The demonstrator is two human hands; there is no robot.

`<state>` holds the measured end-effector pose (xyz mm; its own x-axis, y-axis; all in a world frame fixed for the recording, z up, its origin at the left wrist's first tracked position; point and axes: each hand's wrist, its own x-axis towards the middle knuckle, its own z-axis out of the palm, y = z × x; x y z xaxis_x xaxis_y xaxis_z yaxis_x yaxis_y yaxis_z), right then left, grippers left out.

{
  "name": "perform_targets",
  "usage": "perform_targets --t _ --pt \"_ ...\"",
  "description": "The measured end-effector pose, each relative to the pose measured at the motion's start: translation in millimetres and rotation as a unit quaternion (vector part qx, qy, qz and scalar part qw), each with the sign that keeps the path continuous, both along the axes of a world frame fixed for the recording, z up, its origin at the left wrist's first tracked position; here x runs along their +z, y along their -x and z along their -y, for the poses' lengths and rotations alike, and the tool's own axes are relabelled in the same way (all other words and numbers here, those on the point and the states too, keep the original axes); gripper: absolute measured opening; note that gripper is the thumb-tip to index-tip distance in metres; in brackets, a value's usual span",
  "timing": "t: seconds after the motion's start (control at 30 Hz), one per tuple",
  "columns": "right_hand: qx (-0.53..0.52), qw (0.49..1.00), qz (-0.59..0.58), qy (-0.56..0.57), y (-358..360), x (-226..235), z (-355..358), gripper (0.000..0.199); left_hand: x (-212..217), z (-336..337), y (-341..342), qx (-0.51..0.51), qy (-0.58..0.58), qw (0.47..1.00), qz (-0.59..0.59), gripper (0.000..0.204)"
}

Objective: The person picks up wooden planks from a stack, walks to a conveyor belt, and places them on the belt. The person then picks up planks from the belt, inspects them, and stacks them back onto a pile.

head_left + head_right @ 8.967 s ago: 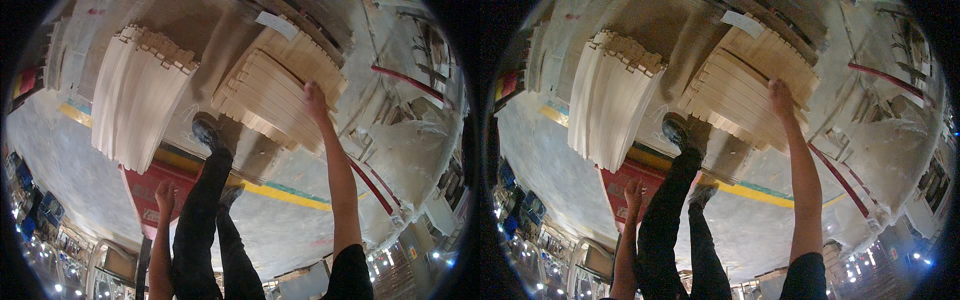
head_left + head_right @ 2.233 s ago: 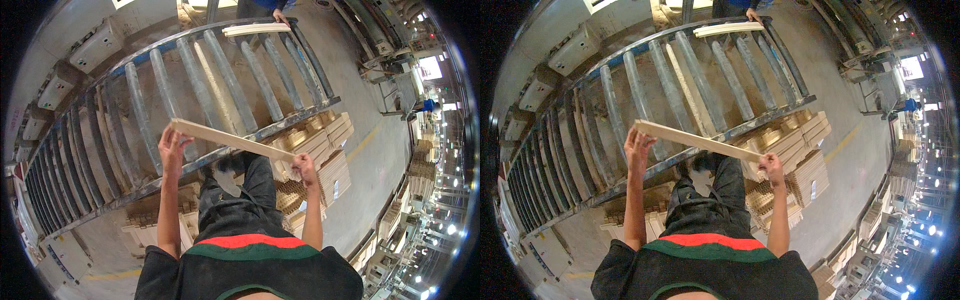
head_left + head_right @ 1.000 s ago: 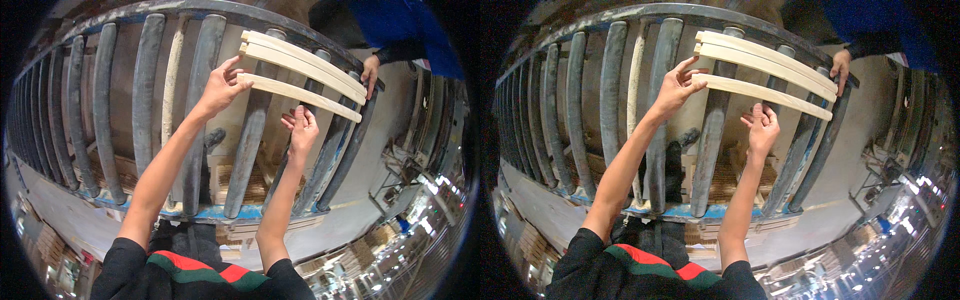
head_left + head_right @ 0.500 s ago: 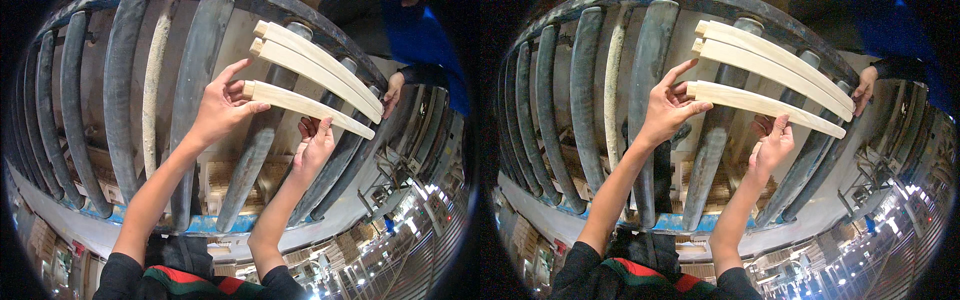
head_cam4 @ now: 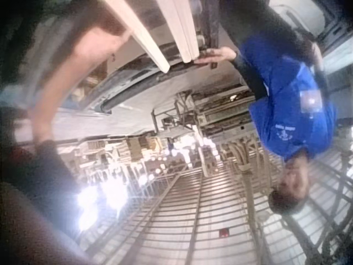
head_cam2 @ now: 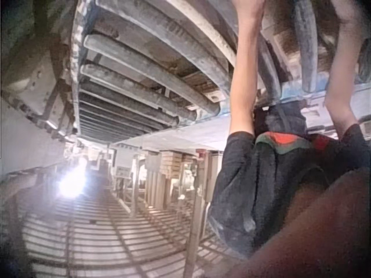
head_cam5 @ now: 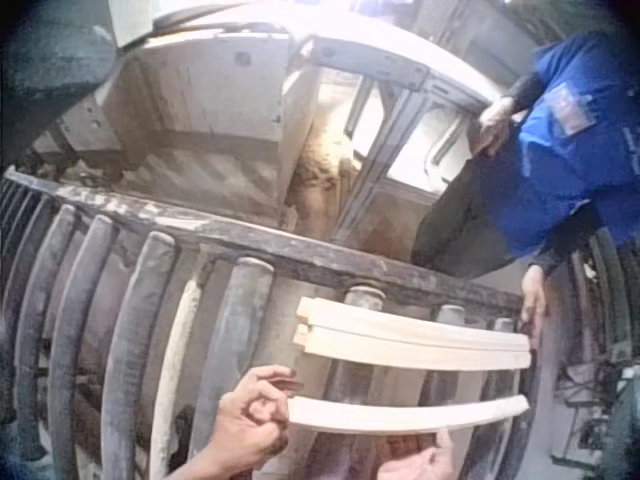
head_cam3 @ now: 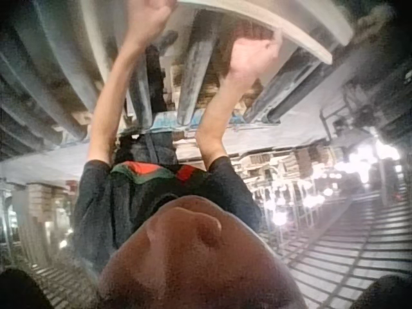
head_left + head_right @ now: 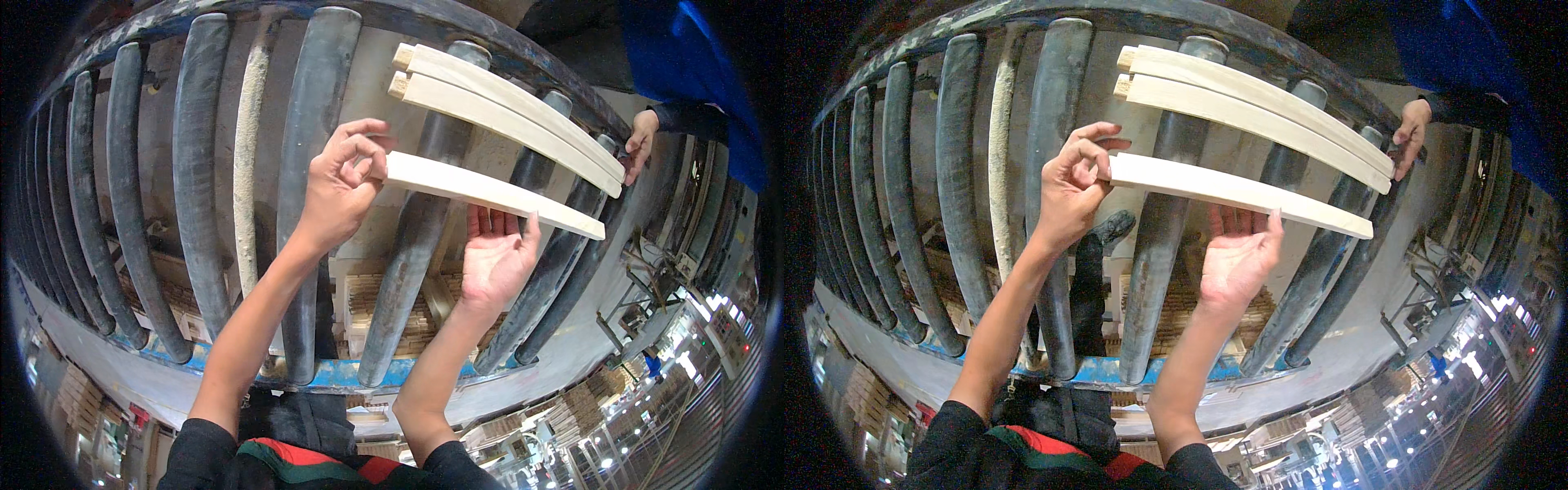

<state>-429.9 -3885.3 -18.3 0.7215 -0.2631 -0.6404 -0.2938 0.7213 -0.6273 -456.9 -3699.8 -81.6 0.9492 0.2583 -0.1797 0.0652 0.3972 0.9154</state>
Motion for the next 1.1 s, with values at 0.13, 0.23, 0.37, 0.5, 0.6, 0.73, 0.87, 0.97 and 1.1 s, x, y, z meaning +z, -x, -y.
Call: perform_targets --t 0.13,0.23,0.37,0.5,0.6,0.73,0.87,0.97,1.1 --pt "0.038 0.991 -0.003 0.126 10 -23 -4 0.04 16 -4 12 -0.058 0.002 0.996 -0.061 0.029" --pt "0.053 0.986 0.016 0.158 -2 -27 -6 0.04 25 1 8 -0.042 0.055 0.996 -0.048 0.05" --pt "0.055 0.987 0.047 0.144 -25 -32 -12 0.043 19 -1 -14 -0.003 0.006 0.998 -0.057 0.08" --pt "0.062 0.985 0.053 0.151 -37 -33 -9 0.044 19 1 -28 0.005 -0.03 0.998 -0.049 0.072" --pt "0.059 0.984 0.066 0.155 -45 -34 -11 0.045 15 3 -34 0.017 -0.016 0.999 -0.031 0.064" --pt "0.048 0.982 0.051 0.176 -48 -36 -17 0.046 11 4 -34 0.036 -0.011 0.999 -0.028 0.06" --pt "0.049 0.98 0.053 0.183 -49 -34 -17 0.046 13 4 -33 0.037 -0.013 0.999 -0.033 0.058" --pt "0.053 0.981 0.063 0.175 -48 -34 -19 0.046 12 4 -32 0.041 -0.016 0.999 -0.024 0.057" --pt "0.048 0.981 0.063 0.178 -47 -34 -20 0.046 12 3 -31 0.032 -0.041 0.998 -0.02 0.056"
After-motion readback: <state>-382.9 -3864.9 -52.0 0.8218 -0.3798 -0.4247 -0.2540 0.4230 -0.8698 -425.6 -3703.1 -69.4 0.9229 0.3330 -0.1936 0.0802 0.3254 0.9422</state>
